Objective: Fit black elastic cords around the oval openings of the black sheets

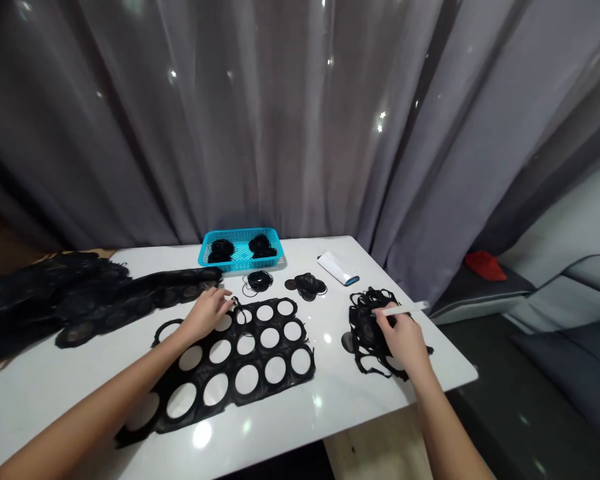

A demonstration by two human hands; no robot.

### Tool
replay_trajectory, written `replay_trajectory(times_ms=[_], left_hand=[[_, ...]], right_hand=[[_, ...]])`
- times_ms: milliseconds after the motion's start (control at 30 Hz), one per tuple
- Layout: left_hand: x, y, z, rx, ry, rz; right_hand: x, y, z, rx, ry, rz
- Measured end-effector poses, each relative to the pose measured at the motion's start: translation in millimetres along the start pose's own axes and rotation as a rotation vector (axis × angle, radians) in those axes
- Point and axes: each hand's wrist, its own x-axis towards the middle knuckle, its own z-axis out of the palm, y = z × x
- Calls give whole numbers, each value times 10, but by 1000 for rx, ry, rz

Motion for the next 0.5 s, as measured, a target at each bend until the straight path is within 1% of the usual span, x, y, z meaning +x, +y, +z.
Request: replay_trajectory(times_ms=[67,133,233,300,400,500], left_hand=[[226,-49,28,30,-53,-51],[390,-63,71,31,-114,-81],[503,-52,122,-1,-161,-81],[508,-32,128,-28,-143,-49],[463,15,97,-53,-70,45],[394,54,64,-39,13,154]], right_hand=[[58,62,-25,-83,41,18],[69,90,-15,-206,122,37],[53,131,43,-405,281,48],[54,161,87,-473,315,32],[88,184,124,-483,309,-2],[126,128,118,-426,392,-36]])
